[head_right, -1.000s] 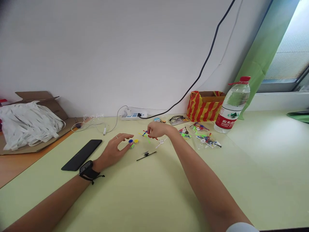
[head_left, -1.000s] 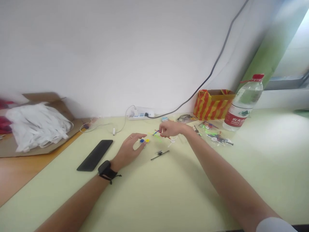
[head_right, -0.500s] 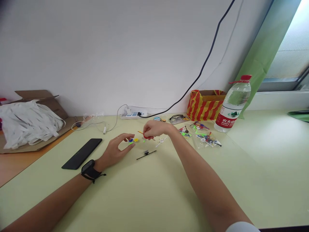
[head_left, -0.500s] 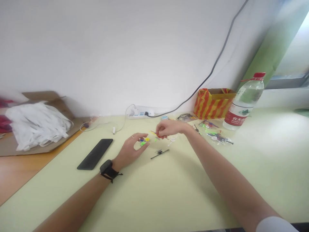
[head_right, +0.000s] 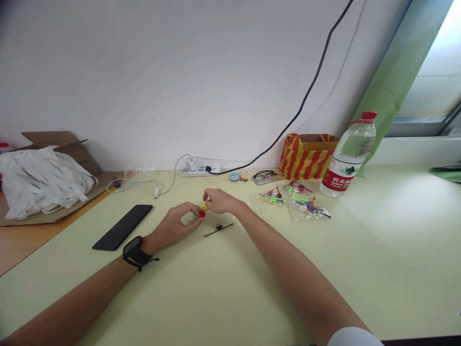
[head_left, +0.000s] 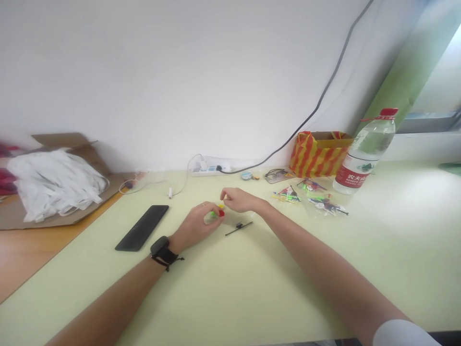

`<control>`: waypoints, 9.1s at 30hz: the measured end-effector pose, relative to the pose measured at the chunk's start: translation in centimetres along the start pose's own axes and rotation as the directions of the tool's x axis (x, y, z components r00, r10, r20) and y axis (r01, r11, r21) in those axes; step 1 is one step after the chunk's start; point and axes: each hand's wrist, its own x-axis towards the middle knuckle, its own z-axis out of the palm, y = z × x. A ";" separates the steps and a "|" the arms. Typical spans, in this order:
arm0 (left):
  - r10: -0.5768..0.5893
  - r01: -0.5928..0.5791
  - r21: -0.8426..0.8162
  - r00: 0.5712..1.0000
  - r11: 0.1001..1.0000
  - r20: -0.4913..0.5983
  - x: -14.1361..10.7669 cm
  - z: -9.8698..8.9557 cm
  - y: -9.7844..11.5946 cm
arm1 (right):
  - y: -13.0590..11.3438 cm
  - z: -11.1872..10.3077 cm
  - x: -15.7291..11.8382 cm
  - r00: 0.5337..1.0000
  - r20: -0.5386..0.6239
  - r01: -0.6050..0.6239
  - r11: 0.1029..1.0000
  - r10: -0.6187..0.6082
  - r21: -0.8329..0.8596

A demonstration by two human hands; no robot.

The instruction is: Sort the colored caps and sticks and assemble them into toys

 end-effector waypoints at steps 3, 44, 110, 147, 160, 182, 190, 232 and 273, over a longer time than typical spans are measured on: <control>0.015 -0.019 0.066 0.998 0.998 0.060 0.0 0.4 -0.7 | 0.9 -0.2 -0.2 0.999 -0.034 -0.042 0.995 0.039 -0.088; 0.022 -0.013 0.063 0.989 0.998 -0.143 0.1 -0.8 -1.3 | -1.1 -2.4 -1.0 0.961 0.276 -0.145 0.847 -0.002 0.511; -0.013 0.014 0.116 1.000 0.993 -0.008 -0.1 -1.9 -1.8 | 0.6 -7.8 -3.1 0.978 0.206 -0.054 0.991 0.028 0.121; 0.109 -0.114 -0.012 0.969 0.993 -0.223 0.2 -0.9 -0.2 | -1.7 -0.4 -1.0 0.970 0.184 0.085 0.935 -0.156 0.345; 0.103 -0.090 -0.085 0.982 0.992 0.158 -0.3 -0.9 0.2 | 0.3 -1.1 -0.5 0.990 0.071 -0.112 0.991 0.118 -0.076; -0.068 0.017 0.162 0.946 0.987 0.317 -0.9 0.1 -3.3 | 4.4 0.2 1.2 0.989 -0.111 -0.125 0.962 0.101 -0.243; -0.099 0.045 0.169 0.939 0.985 0.330 -0.9 0.0 -2.8 | 1.6 1.4 -0.1 0.992 -0.079 -0.114 0.957 0.096 -0.266; 0.110 -0.130 0.165 0.987 0.978 0.121 0.2 0.4 0.1 | 2.8 1.1 0.5 0.997 -0.037 0.058 0.979 -0.067 -0.193; 0.184 -0.233 0.285 0.964 0.930 0.190 0.1 0.8 1.0 | 4.3 0.2 0.5 0.988 0.027 0.156 0.974 -0.154 -0.163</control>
